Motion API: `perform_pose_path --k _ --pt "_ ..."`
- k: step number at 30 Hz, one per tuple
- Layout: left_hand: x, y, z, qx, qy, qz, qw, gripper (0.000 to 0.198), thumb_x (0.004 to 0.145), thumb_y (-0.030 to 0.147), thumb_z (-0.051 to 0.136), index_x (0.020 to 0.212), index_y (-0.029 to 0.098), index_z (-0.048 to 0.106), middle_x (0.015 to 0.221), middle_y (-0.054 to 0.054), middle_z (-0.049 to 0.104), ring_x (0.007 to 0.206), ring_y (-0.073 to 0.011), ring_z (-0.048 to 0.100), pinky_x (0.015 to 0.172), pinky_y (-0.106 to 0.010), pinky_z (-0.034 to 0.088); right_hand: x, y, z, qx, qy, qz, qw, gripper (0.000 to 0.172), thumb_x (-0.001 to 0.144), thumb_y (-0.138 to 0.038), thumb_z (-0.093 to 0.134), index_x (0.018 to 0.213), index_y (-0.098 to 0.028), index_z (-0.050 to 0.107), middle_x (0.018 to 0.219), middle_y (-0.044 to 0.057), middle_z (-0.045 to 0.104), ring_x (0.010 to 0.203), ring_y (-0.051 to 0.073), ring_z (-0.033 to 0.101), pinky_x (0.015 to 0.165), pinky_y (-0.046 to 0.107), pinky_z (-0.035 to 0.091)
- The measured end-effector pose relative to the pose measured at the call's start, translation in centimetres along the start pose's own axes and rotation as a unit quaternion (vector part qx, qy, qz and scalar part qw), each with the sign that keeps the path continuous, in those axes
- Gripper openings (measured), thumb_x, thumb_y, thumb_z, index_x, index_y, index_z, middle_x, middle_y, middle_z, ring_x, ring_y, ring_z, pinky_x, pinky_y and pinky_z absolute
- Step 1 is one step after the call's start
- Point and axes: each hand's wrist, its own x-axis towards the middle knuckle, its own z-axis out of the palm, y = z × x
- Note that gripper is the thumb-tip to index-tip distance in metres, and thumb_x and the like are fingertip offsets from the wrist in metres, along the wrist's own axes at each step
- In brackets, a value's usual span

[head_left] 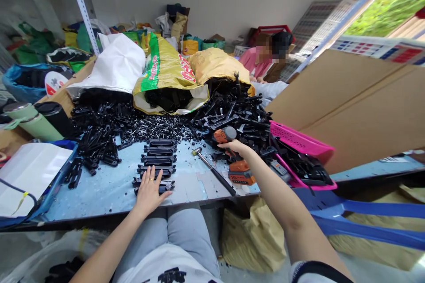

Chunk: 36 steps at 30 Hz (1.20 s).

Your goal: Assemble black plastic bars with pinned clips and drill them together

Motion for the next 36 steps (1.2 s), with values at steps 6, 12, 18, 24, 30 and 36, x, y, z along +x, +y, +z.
perform_pose_path --k 6,12,18,24,30,36 --pt "5.6 1.1 -0.1 -0.066 -0.048 -0.063 0.995 0.079 0.087 0.066 0.023 0.143 0.01 0.03 0.151 -0.019 0.02 0.141 -0.0323 0.012 0.111 -0.047 0.022 -0.9 -0.8 1.2 -0.031 0.025 -0.008 0.999 0.038 0.064 -0.028 0.077 0.094 -0.011 0.06 0.048 -0.004 0.049 0.039 0.01 0.045 0.039 0.023 0.04" --pt "11.7 -0.2 1.1 -0.076 -0.081 -0.118 0.987 0.09 0.084 0.07 0.021 0.142 0.002 0.028 0.151 -0.022 0.018 0.141 -0.0325 0.009 0.113 -0.045 0.014 -3.5 -4.8 1.4 -0.123 -0.006 -0.067 0.99 0.037 0.063 -0.025 0.075 0.095 -0.013 0.062 0.045 -0.004 0.048 0.038 0.01 0.045 0.038 0.022 0.039" --pt "14.3 0.0 2.7 -0.083 -0.099 -0.104 0.986 0.094 0.081 0.073 0.017 0.143 0.003 0.026 0.152 -0.02 0.016 0.142 -0.0304 0.008 0.114 -0.044 0.01 -6.0 -13.7 4.3 -0.275 -0.102 -0.148 0.944 0.039 0.059 -0.032 0.076 0.09 -0.013 0.065 0.048 -0.002 0.052 0.044 0.012 0.049 0.042 0.023 0.042" --pt "14.6 0.0 3.4 -0.079 -0.107 -0.081 0.988 0.1 0.077 0.078 0.018 0.144 0.004 0.024 0.153 -0.019 0.015 0.142 -0.0313 0.007 0.115 -0.044 0.009 -5.5 -22.3 13.6 -0.437 -0.156 -0.214 0.86 0.034 0.058 -0.036 0.075 0.08 -0.012 0.067 0.053 0.0 0.057 0.051 0.013 0.054 0.048 0.022 0.043" --pt "14.3 -0.3 3.8 -0.099 -0.096 -0.082 0.987 0.1 0.077 0.078 0.018 0.143 0.004 0.024 0.153 -0.018 0.013 0.142 -0.0314 0.005 0.115 -0.045 0.008 -3.7 -27.1 19.8 -0.544 -0.185 -0.211 0.791 0.027 0.063 -0.036 0.07 0.07 -0.011 0.068 0.056 0.002 0.06 0.056 0.015 0.057 0.048 0.024 0.043" --pt "14.3 -0.5 4.4 -0.111 -0.103 -0.082 0.985 0.102 0.075 0.078 0.02 0.144 0.002 0.021 0.154 -0.017 0.011 0.142 -0.0296 0.001 0.116 -0.044 0.003 -3.2 -28.2 21.3 -0.592 -0.191 -0.231 0.748 0.021 0.063 -0.03 0.069 0.075 -0.012 0.068 0.058 0.002 0.06 0.058 0.016 0.058 0.05 0.023 0.043"
